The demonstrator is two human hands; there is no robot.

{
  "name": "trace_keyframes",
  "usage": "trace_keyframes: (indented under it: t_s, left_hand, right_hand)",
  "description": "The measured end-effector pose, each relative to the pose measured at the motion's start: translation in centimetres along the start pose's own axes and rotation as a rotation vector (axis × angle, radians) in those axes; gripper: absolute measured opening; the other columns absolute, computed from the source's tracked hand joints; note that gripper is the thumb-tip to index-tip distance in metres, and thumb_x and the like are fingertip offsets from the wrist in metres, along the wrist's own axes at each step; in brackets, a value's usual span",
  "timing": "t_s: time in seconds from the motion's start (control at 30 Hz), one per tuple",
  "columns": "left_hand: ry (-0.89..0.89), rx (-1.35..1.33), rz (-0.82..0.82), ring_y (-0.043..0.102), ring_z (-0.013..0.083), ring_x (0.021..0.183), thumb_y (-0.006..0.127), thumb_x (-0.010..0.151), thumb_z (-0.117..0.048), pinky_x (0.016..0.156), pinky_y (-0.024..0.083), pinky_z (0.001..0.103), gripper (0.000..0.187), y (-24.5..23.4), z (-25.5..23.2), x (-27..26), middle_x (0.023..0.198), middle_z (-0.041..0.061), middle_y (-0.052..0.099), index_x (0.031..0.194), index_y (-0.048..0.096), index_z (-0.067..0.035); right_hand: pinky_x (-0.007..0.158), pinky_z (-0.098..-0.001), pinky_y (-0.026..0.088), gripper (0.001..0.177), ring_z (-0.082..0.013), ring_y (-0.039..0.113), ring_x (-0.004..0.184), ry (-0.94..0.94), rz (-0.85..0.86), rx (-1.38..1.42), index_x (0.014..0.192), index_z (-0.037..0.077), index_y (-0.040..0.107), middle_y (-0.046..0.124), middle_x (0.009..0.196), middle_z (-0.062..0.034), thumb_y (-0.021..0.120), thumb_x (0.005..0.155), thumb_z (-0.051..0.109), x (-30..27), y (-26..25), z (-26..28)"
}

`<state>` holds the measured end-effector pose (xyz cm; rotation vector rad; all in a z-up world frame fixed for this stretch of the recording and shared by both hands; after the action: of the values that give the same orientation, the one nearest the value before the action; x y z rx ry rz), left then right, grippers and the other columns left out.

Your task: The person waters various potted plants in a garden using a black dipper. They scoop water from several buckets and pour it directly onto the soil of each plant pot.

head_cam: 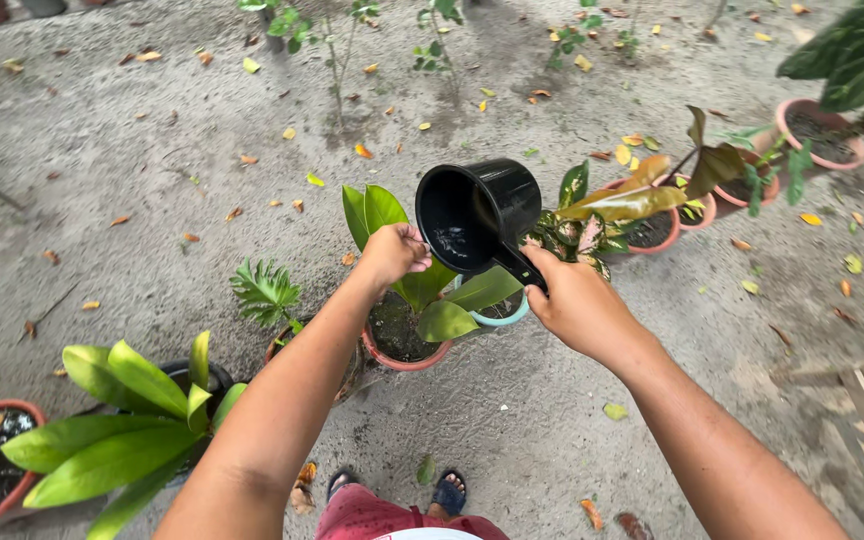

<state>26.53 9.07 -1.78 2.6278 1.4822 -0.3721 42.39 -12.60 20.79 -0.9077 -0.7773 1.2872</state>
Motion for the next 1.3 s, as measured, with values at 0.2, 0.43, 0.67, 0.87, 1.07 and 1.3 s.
trace_keyframes:
  t_s: [0.2, 0.43, 0.67, 0.87, 1.07, 1.3]
  left_hand:
    - [0.008, -0.006, -0.029, 0.074, 0.0160, 0.073, 0.063, 0.092, 0.003, 0.068, 0.064, 0.028, 0.004, -0.2, 1.2, 1.9, 0.084, 0.010, 0.073, 0.090, 0.066, 0.002]
    - [0.005, -0.023, -0.102, 0.073, 0.0157, 0.069, 0.067, 0.089, 0.005, 0.062, 0.062, 0.028, 0.005, -1.0, -0.5, 2.1, 0.080, 0.011, 0.072, 0.087, 0.064, 0.001]
    - [0.017, -0.046, -0.068, 0.065, 0.0144, 0.063, 0.067, 0.087, 0.007, 0.054, 0.053, 0.029, 0.005, -0.4, -1.2, 2.4, 0.074, 0.012, 0.070, 0.086, 0.063, 0.004]
    - [0.045, 0.014, -0.072, 0.064, 0.0127, 0.061, 0.062, 0.086, 0.010, 0.054, 0.052, 0.028, 0.006, 0.4, -1.0, 2.7, 0.072, 0.011, 0.069, 0.086, 0.063, 0.003]
    - [0.091, 0.100, -0.122, 0.063, 0.0109, 0.060, 0.063, 0.086, 0.007, 0.056, 0.053, 0.026, 0.005, 0.8, -2.1, 1.6, 0.072, 0.010, 0.070, 0.086, 0.064, 0.002]
    - [0.145, 0.076, -0.240, 0.069, 0.0140, 0.066, 0.058, 0.087, 0.005, 0.061, 0.058, 0.029, 0.008, 0.3, -1.8, 1.0, 0.078, 0.010, 0.072, 0.091, 0.065, 0.004]
  right_hand:
    - [0.081, -0.0528, 0.055, 0.052, -0.0426, 0.069, 0.093, -0.105, 0.017, -0.135, 0.139, 0.011, 0.053, 0.072, 0.103, -0.0207, 0.065, 0.089, 0.015, 2.2, -0.3, 0.3]
    - [0.079, -0.0529, 0.055, 0.053, -0.0417, 0.069, 0.092, -0.132, 0.022, -0.195, 0.142, 0.012, 0.051, 0.072, 0.105, -0.0185, 0.063, 0.090, 0.016, 3.9, -0.4, 0.6]
    - [0.079, -0.0523, 0.055, 0.053, -0.0413, 0.069, 0.091, -0.133, 0.012, -0.230, 0.142, 0.012, 0.051, 0.072, 0.105, -0.0179, 0.063, 0.091, 0.018, 4.1, -0.4, 0.3]
    - [0.079, -0.0523, 0.056, 0.054, -0.0413, 0.070, 0.090, -0.154, 0.005, -0.253, 0.144, 0.012, 0.051, 0.072, 0.109, -0.0175, 0.062, 0.091, 0.019, 3.3, -0.5, -0.3]
    - [0.075, -0.0524, 0.056, 0.055, -0.0405, 0.070, 0.086, -0.205, -0.018, -0.322, 0.145, 0.012, 0.048, 0.071, 0.111, -0.0177, 0.061, 0.092, 0.018, 2.3, -0.6, -0.6]
    - [0.073, -0.0534, 0.054, 0.027, -0.0394, 0.069, 0.085, -0.227, -0.037, -0.361, 0.117, 0.007, 0.054, 0.071, 0.098, -0.0161, 0.060, 0.095, 0.019, 1.5, 0.0, -1.1]
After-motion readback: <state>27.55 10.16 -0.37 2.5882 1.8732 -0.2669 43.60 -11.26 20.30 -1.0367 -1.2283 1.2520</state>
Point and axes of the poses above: each hand's wrist, its own x-axis towards the middle knuckle, its own y-axis out of the palm, z = x × y, the point moved 8 cm from there along x, towards the middle knuckle
